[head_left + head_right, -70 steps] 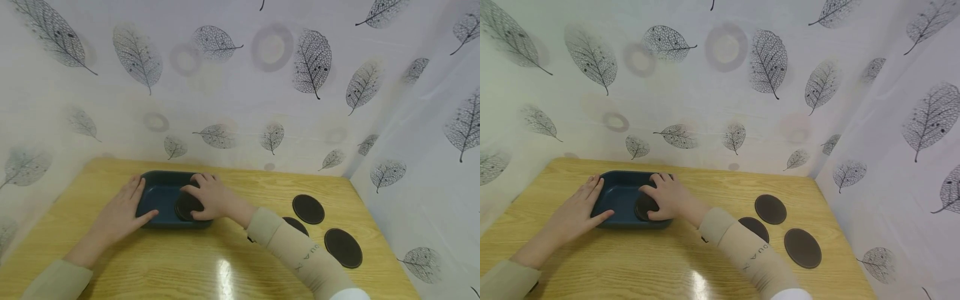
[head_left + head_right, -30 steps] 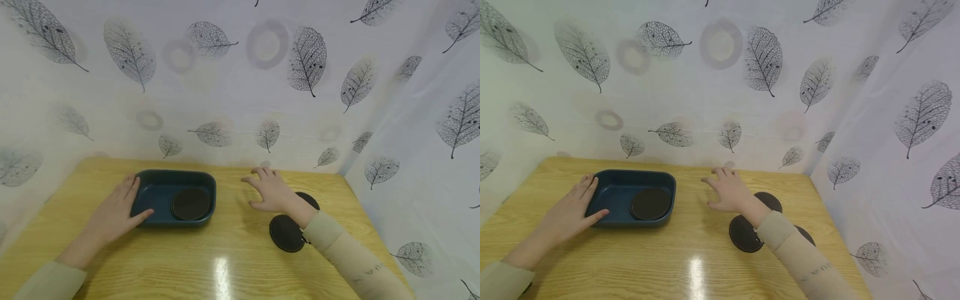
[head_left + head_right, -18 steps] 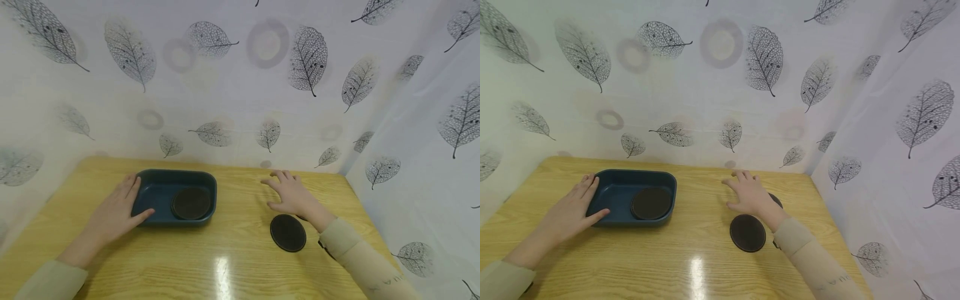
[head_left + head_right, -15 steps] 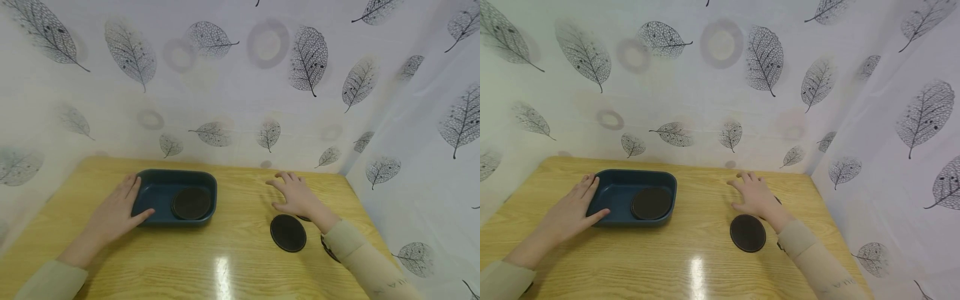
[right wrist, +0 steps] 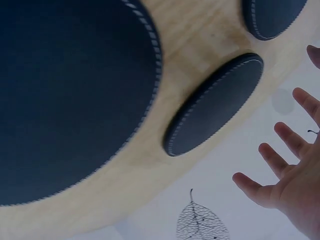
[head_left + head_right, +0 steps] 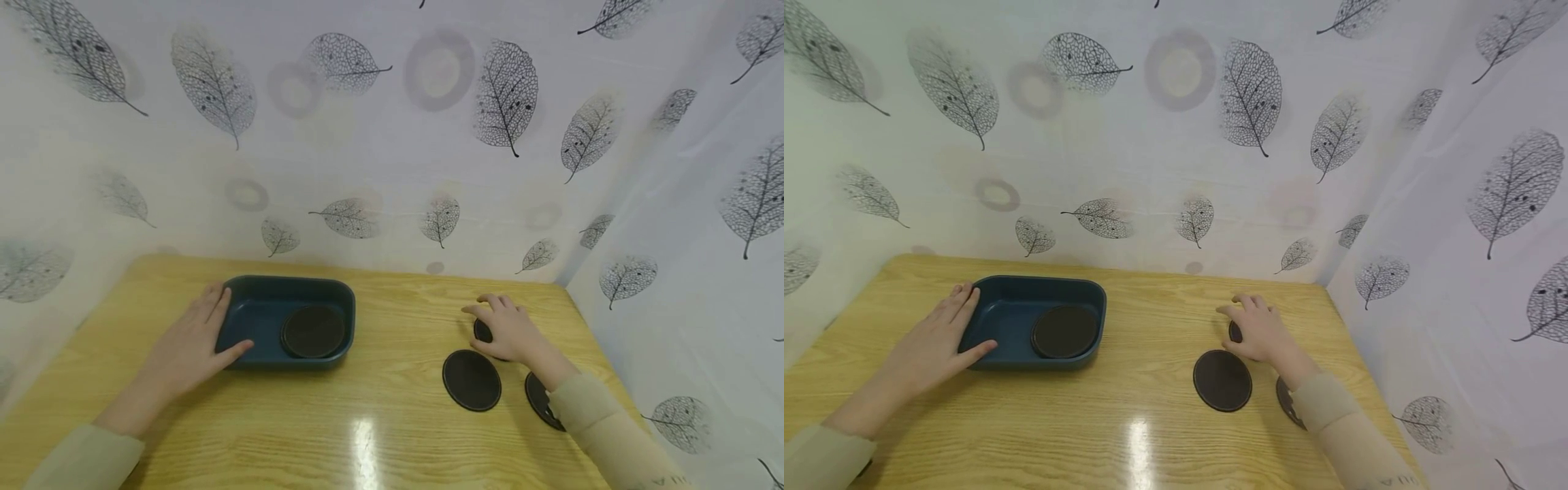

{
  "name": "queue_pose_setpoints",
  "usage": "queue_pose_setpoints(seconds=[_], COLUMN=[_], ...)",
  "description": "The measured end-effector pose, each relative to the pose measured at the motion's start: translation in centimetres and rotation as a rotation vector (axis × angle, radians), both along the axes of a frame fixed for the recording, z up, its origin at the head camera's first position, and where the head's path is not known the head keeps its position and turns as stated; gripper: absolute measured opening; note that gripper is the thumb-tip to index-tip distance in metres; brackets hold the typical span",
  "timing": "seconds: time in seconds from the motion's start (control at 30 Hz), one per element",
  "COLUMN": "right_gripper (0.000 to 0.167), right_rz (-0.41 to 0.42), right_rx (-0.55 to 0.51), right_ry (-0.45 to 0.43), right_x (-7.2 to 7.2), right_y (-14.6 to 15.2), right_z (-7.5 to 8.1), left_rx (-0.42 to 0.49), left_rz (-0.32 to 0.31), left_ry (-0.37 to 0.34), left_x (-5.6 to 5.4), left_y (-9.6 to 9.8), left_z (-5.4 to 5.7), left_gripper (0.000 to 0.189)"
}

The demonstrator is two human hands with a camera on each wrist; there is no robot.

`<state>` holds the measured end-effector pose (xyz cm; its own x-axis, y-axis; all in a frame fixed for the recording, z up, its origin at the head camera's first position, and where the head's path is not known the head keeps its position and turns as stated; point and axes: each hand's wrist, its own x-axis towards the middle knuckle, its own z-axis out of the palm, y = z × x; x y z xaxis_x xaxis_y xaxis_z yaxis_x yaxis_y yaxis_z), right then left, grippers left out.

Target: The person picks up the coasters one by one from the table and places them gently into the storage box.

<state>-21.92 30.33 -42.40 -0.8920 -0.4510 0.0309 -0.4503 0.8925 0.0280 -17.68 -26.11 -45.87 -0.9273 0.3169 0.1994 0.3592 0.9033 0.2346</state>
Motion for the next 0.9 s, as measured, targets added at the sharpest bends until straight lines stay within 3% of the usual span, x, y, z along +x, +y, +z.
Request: queue_pose_setpoints(seconds=[0.5, 0.9], right_gripper=[0.059, 0.058], right_rz=[-0.083, -0.070], right_rx=[-0.024, -0.103], right_ry=[-0.073, -0.071], right_x=[0.5, 0.7], right_y=[2.6, 3.1], right_z=[-2.4, -3.0], left_rx=[-0.005, 0.002], left_rz=[0.003, 0.000], left_ry=[-0.018, -0.013], left_x=[0.0, 0.2], left_y=[0.0, 0.1], left_z=[0.0, 0.2], left_gripper=[0.110, 0.109])
